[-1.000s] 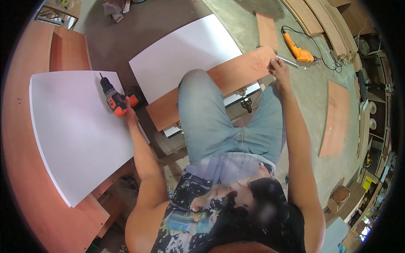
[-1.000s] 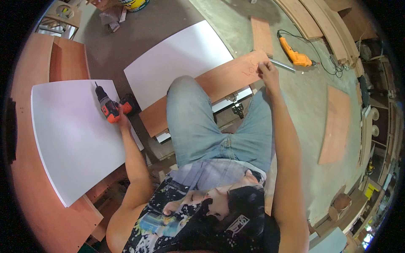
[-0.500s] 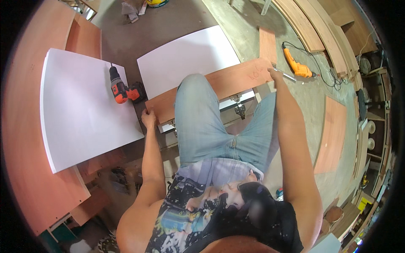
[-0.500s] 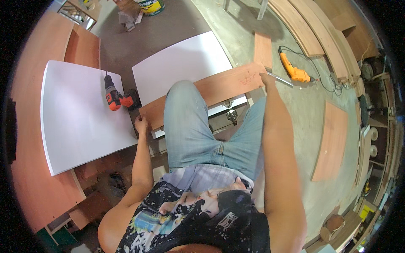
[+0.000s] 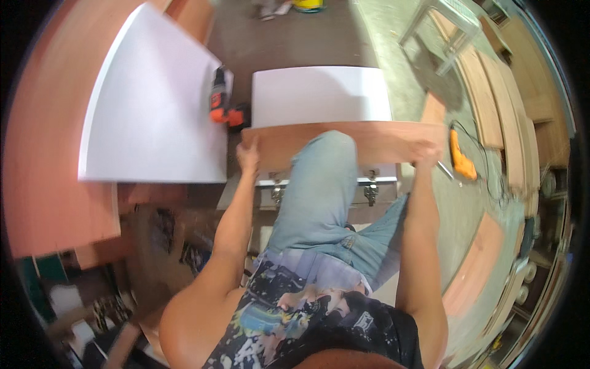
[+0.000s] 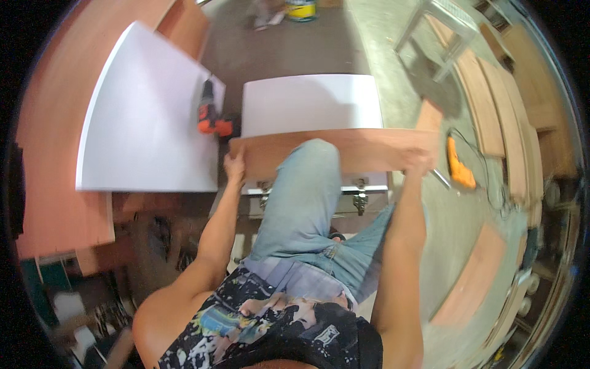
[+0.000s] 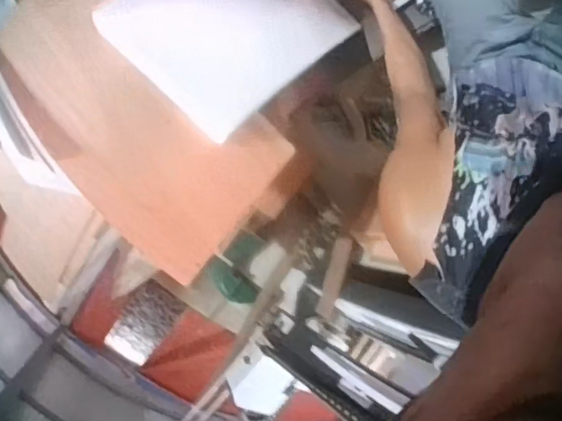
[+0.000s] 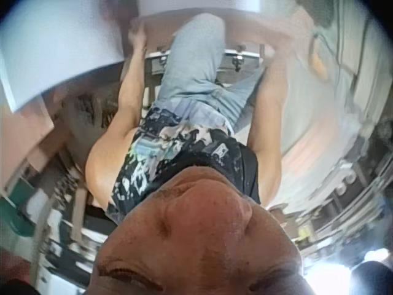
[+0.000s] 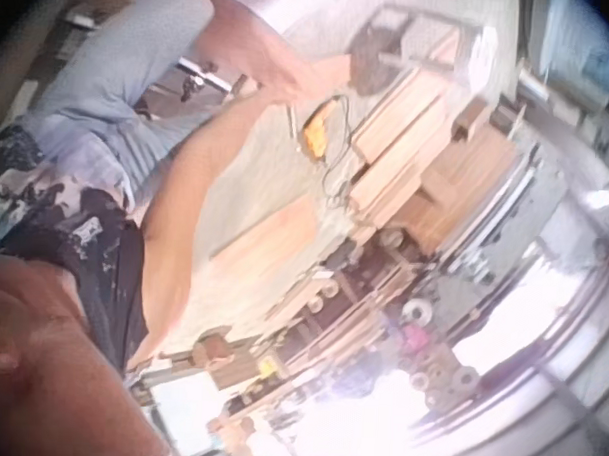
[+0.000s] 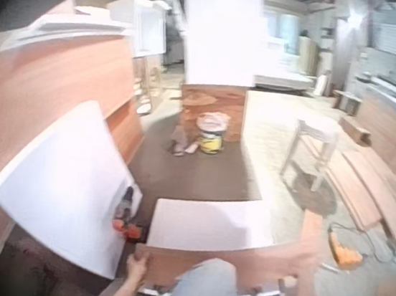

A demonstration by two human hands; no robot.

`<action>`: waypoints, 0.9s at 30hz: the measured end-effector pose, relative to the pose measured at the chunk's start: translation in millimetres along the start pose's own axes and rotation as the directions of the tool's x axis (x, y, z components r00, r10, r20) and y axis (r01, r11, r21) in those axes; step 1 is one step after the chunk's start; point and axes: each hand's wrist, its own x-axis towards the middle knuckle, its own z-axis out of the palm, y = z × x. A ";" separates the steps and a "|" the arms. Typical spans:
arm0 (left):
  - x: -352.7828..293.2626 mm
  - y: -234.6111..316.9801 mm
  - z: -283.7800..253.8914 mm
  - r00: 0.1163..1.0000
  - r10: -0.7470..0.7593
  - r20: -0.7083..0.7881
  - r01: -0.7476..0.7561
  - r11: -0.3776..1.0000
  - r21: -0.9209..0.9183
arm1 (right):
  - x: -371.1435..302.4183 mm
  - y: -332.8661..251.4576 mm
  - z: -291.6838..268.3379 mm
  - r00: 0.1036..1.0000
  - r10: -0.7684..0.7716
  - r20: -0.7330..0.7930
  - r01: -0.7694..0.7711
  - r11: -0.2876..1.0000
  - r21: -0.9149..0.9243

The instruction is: The person assembles a white cabinet by attaching hinges to the doors and a wooden frame using a cordless drill. They handle hinge packages, align components, and drive screws to secure the parts together.

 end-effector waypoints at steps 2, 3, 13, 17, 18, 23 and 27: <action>-4.8 29.9 -37.2 0.998 0.020 -0.064 -0.027 0.992 -0.125 | -36.2 -45.4 53.4 0.990 -0.130 0.063 0.133 0.990 -0.054; 2.9 29.2 -52.3 0.986 0.087 -0.139 -0.106 0.985 -0.137 | -42.8 -81.7 74.5 0.984 -0.134 0.113 0.125 0.989 0.084; -31.7 88.9 -101.4 0.924 0.383 0.016 -0.294 0.734 -0.612 | 6.2 -388.1 120.5 0.798 -0.483 0.360 -0.096 0.488 0.868; -64.1 33.2 -168.0 0.953 0.243 0.184 -0.115 0.847 -0.519 | -44.4 -425.0 198.3 0.793 -0.458 0.403 -0.161 0.480 0.862; -70.7 22.7 -194.4 0.940 0.154 0.305 -0.018 0.914 -0.405 | -76.3 -430.1 218.2 0.785 -0.430 0.445 -0.199 0.505 0.840; -114.6 39.5 -326.3 0.902 0.012 0.431 -0.203 0.895 0.398 | -236.6 -439.4 305.0 0.757 -0.320 0.570 -0.251 0.663 0.705; -160.4 88.8 -365.9 0.931 0.353 0.091 -0.334 0.726 0.601 | -335.5 -424.3 362.3 0.525 -0.500 0.689 -0.422 0.550 0.720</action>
